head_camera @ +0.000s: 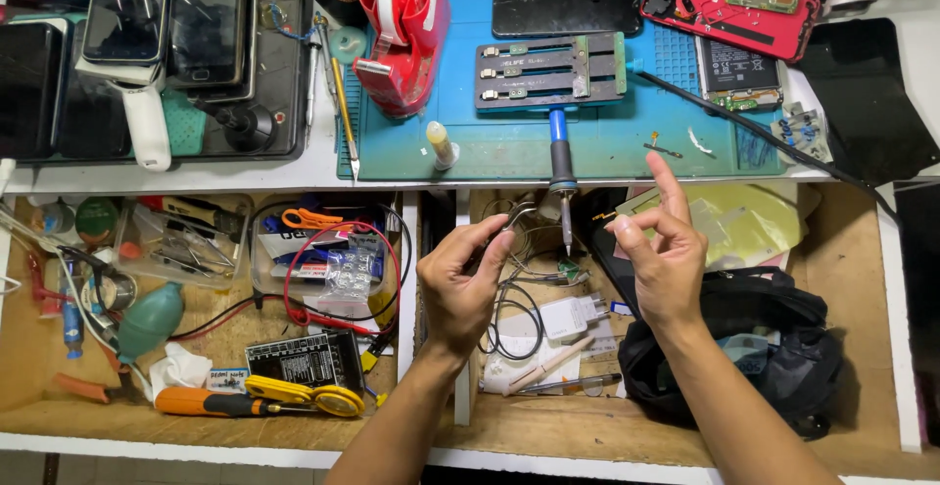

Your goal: Stripping wires and preparing a small electronic component for repair at a workbench.

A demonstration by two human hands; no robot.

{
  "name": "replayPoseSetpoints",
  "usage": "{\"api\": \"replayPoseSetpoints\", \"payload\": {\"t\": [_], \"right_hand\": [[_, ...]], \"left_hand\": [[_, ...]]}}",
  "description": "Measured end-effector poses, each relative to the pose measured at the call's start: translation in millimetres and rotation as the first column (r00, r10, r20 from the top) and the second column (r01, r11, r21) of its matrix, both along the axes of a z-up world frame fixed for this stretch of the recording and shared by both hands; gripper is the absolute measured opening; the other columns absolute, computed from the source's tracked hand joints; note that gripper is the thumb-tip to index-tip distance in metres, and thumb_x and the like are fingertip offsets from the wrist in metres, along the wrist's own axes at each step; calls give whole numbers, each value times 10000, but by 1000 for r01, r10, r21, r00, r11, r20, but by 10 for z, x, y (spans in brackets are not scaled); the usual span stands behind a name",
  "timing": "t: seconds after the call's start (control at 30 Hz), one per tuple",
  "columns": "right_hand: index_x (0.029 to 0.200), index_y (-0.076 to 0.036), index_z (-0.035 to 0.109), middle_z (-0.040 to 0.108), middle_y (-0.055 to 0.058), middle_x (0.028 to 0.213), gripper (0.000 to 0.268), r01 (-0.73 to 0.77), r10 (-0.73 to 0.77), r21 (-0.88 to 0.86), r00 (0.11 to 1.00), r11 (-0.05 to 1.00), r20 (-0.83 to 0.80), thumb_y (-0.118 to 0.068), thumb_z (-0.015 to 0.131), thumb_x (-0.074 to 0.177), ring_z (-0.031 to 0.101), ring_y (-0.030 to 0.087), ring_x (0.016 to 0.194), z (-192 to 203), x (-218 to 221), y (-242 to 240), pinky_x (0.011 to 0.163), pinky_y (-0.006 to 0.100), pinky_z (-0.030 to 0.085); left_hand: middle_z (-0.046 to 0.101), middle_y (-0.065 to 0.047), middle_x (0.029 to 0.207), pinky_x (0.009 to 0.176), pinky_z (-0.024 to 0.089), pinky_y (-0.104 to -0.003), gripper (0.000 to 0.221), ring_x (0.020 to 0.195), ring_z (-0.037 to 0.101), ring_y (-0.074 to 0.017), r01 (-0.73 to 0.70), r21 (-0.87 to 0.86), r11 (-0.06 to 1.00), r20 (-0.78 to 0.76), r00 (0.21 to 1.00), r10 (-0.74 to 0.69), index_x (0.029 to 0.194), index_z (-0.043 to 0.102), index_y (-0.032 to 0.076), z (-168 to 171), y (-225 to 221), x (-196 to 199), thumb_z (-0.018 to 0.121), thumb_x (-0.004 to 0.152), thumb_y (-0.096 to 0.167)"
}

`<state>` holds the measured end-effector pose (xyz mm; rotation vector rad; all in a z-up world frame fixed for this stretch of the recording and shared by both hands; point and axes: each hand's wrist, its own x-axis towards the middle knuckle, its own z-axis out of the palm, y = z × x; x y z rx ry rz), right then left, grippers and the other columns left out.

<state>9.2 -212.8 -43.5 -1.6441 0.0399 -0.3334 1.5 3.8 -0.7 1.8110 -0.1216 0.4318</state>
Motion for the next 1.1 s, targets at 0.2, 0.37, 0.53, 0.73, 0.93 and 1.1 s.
{"api": "replayPoseSetpoints", "payload": {"t": [0.2,0.37,0.53,0.73,0.93,1.1], "right_hand": [[856,-66,720,381,184,1648,113,1,-1,5,1000,1000,0,-157,714,924,342,349,1543,-48,13,-21,1258,547,186],[853,-66,726,392,192,1640,102,1,-1,2,1000,1000,12,-144,715,919,351,363,1532,-35,0,-32,1246,546,206],[858,-80,735,411,170,1631,100,2,-2,24,1000,1000,15,-158,718,917,357,352,1526,-50,-8,-47,1237,515,236],[862,-89,734,423,159,1625,90,-1,0,28,1000,1000,11,-157,719,919,355,351,1529,25,-41,-24,1231,515,246],[874,-57,725,427,190,1615,112,-5,6,-29,999,1000,33,-155,708,926,368,346,1525,-157,-10,-71,1258,579,186],[884,-69,714,417,203,1620,146,2,-2,-32,1000,999,10,-200,709,949,350,389,1534,-115,-10,-52,1232,662,151]], "left_hand": [[789,-134,872,599,553,-344,141,760,750,-228,-36,32,999,0,999,36,1063,792,72,-4,30,17,769,939,135],[786,-121,872,580,548,-316,135,760,743,-225,-69,58,996,13,998,69,1033,795,84,-140,51,45,803,904,125],[785,-97,879,572,559,-305,146,765,745,-224,-100,89,991,69,993,94,1014,797,100,-176,39,42,831,873,116],[789,-77,874,562,569,-286,178,741,745,-212,-122,132,984,204,975,93,984,799,105,-5,-13,-32,855,826,47],[772,-23,871,607,590,-290,198,703,722,-194,-153,279,948,441,897,15,968,800,141,127,-15,-83,858,817,27],[776,1,868,618,597,-271,183,678,707,-163,-174,312,934,451,892,16,957,809,170,139,-30,-97,858,815,64]]}}
